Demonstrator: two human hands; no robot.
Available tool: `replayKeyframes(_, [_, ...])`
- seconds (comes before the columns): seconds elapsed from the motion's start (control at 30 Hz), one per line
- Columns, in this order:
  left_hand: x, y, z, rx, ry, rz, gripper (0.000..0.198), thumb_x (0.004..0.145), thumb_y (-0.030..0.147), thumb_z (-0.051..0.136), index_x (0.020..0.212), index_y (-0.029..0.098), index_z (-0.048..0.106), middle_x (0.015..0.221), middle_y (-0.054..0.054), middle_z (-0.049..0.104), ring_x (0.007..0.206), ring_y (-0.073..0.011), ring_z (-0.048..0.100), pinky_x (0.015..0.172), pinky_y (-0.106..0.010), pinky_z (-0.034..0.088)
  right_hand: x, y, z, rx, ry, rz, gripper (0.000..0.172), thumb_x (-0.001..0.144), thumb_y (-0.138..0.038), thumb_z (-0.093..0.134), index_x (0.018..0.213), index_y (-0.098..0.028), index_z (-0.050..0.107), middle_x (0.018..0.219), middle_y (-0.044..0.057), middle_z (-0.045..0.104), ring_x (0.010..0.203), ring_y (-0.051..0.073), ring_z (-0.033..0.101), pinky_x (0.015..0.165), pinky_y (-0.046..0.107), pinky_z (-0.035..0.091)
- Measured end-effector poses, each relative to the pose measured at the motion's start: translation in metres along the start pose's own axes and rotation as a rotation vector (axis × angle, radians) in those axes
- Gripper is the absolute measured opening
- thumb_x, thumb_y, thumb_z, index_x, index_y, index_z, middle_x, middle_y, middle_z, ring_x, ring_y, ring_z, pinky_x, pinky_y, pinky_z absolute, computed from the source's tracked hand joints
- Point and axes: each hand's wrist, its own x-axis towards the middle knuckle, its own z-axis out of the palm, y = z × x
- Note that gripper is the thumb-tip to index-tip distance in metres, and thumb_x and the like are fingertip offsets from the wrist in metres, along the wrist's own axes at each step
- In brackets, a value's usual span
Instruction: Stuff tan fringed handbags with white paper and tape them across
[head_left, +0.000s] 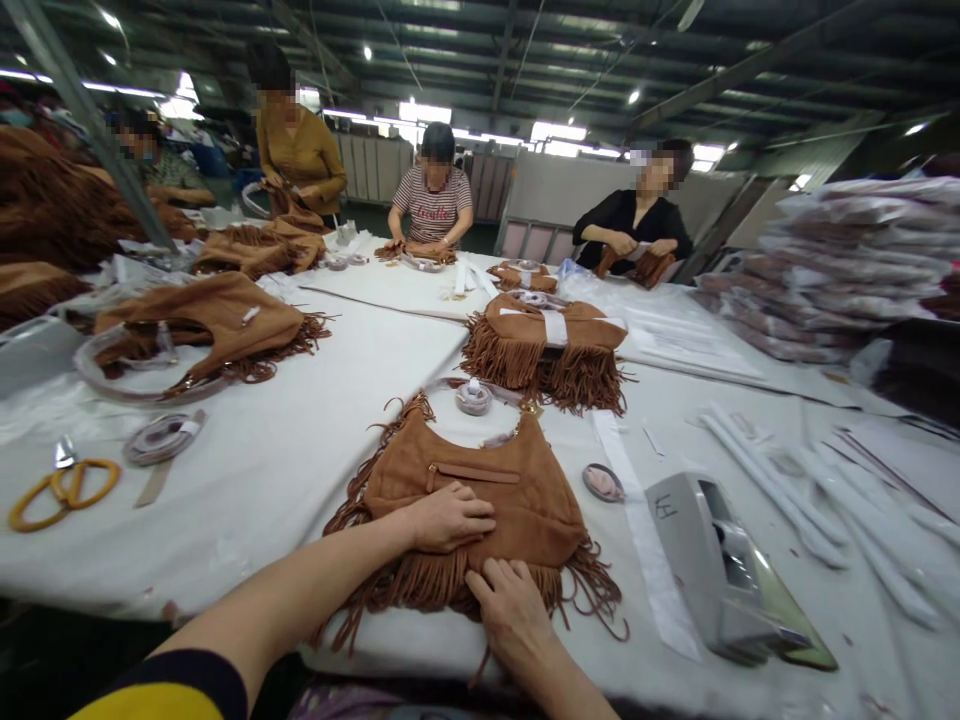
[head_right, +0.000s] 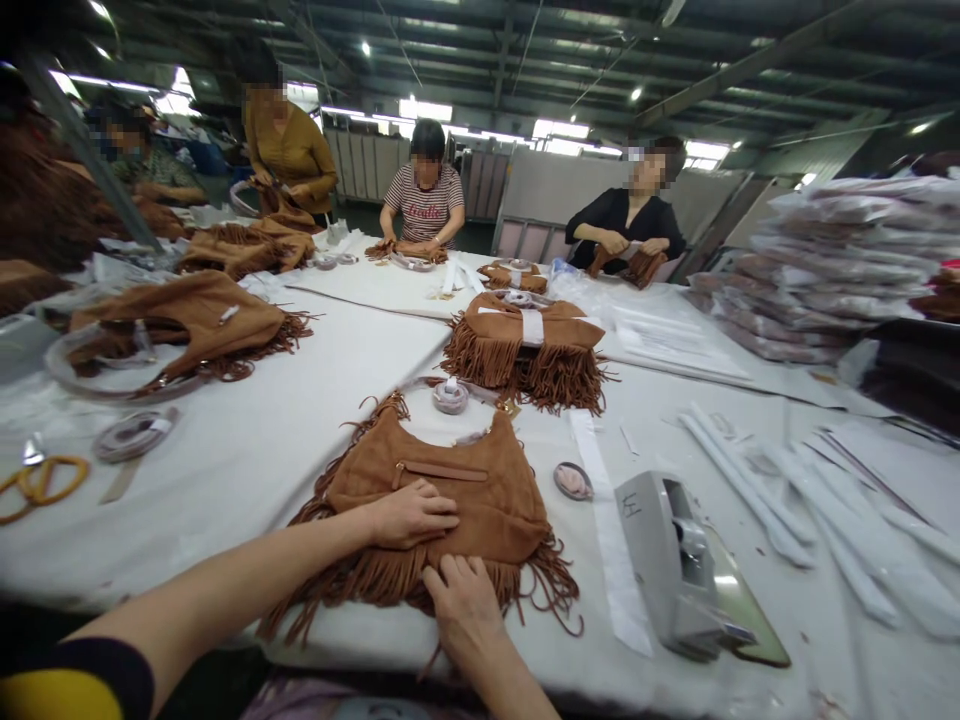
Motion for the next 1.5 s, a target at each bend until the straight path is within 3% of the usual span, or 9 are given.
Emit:
replayKeyframes(0.23, [0.01, 0.023, -0.013, -0.002, -0.085, -0.187, 0.04, 0.082, 0.034, 0.044, 0.116, 0.026, 0.062, 0.132, -0.005, 0.056, 0.107, -0.0299, 0.054, 0.087, -0.049, 0.044, 0.004, -0.023, -0.002, 0.06, 0.051, 0.31, 0.02, 0.088, -0.01, 0.043, 0.081, -0.021, 0.059, 0.084, 0.003, 0.059, 0.079, 0.016, 0.052, 0.072, 0.029, 0.036])
replayKeyframes(0.37, [0.003, 0.041, -0.008, 0.013, -0.124, -0.238, 0.059, 0.072, 0.037, 0.052, 0.128, 0.02, 0.052, 0.142, -0.011, 0.047, 0.115, -0.0364, 0.05, 0.093, -0.06, 0.042, 0.01, -0.035, 0.004, -0.02, 0.08, 0.45, 0.011, 0.08, -0.011, 0.056, 0.08, -0.021, 0.062, 0.083, 0.004, 0.061, 0.079, 0.019, 0.054, 0.069, 0.03, 0.039])
replayKeyframes(0.5, [-0.007, 0.05, 0.002, -0.002, -0.15, -0.303, 0.078, 0.066, 0.029, 0.053, 0.141, 0.02, 0.033, 0.153, -0.011, 0.029, 0.129, -0.0387, 0.035, 0.1, -0.075, 0.025, 0.004, -0.035, 0.0, -0.097, 0.048, 0.355, 0.012, 0.082, -0.019, 0.057, 0.072, -0.022, 0.063, 0.081, 0.005, 0.06, 0.077, 0.02, 0.054, 0.065, 0.033, 0.037])
replayKeyframes(0.77, [-0.01, 0.047, 0.005, -0.023, -0.205, -0.298, 0.089, 0.063, 0.021, 0.054, 0.146, 0.022, 0.022, 0.156, -0.01, 0.021, 0.134, -0.0372, 0.03, 0.102, -0.075, 0.022, -0.061, -0.013, -0.014, -0.084, 0.121, 0.085, 0.021, 0.081, -0.025, 0.06, 0.061, -0.021, 0.062, 0.082, 0.004, 0.06, 0.079, 0.02, 0.051, 0.07, 0.036, 0.035])
replayKeyframes(0.97, [-0.008, 0.04, 0.001, -0.018, -0.286, -0.264, 0.106, 0.051, 0.019, 0.063, 0.147, 0.026, 0.017, 0.157, -0.012, 0.018, 0.133, -0.0397, 0.031, 0.102, -0.073, 0.023, -0.12, 0.033, -0.049, -0.174, 0.232, 0.276, 0.03, 0.09, -0.03, 0.051, 0.062, -0.022, 0.057, 0.071, 0.003, 0.054, 0.064, 0.017, 0.052, 0.06, 0.033, 0.04])
replayKeyframes(1.1, [-0.007, 0.039, 0.002, 0.002, -0.285, -0.248, 0.108, 0.05, 0.019, 0.063, 0.147, 0.026, 0.016, 0.157, -0.012, 0.018, 0.132, -0.0409, 0.032, 0.101, -0.071, 0.024, -0.089, 0.013, -0.067, -0.106, 0.386, 0.381, 0.022, 0.089, -0.031, 0.051, 0.07, -0.024, 0.057, 0.075, 0.003, 0.057, 0.069, 0.019, 0.057, 0.064, 0.035, 0.046])
replayKeyframes(1.2, [-0.007, 0.042, 0.003, 0.026, -0.281, -0.249, 0.107, 0.051, 0.022, 0.063, 0.147, 0.023, 0.016, 0.157, -0.012, 0.017, 0.133, -0.041, 0.03, 0.103, -0.071, 0.023, -0.039, -0.022, -0.05, -0.002, 0.399, 0.302, 0.011, 0.089, -0.026, 0.05, 0.094, -0.025, 0.06, 0.094, 0.005, 0.063, 0.089, 0.02, 0.059, 0.079, 0.036, 0.048])
replayKeyframes(1.3, [-0.006, 0.043, 0.003, 0.02, -0.296, -0.268, 0.103, 0.055, 0.027, 0.063, 0.147, 0.021, 0.016, 0.157, -0.012, 0.018, 0.135, -0.0399, 0.029, 0.105, -0.07, 0.021, -0.011, -0.039, -0.017, -0.071, 0.375, 0.344, 0.029, 0.083, -0.028, 0.057, 0.111, -0.023, 0.058, 0.11, 0.01, 0.062, 0.101, 0.027, 0.056, 0.085, 0.043, 0.046])
replayKeyframes(1.5, [-0.005, 0.036, -0.002, -0.042, -0.314, -0.246, 0.094, 0.068, 0.048, 0.059, 0.148, 0.025, 0.016, 0.157, -0.01, 0.016, 0.136, -0.0403, 0.026, 0.105, -0.07, 0.018, -0.047, 0.008, 0.009, -0.167, 0.308, 0.298, 0.044, 0.078, 0.001, 0.043, 0.111, -0.023, 0.061, 0.106, 0.01, 0.063, 0.087, 0.02, 0.06, 0.072, 0.03, 0.049])
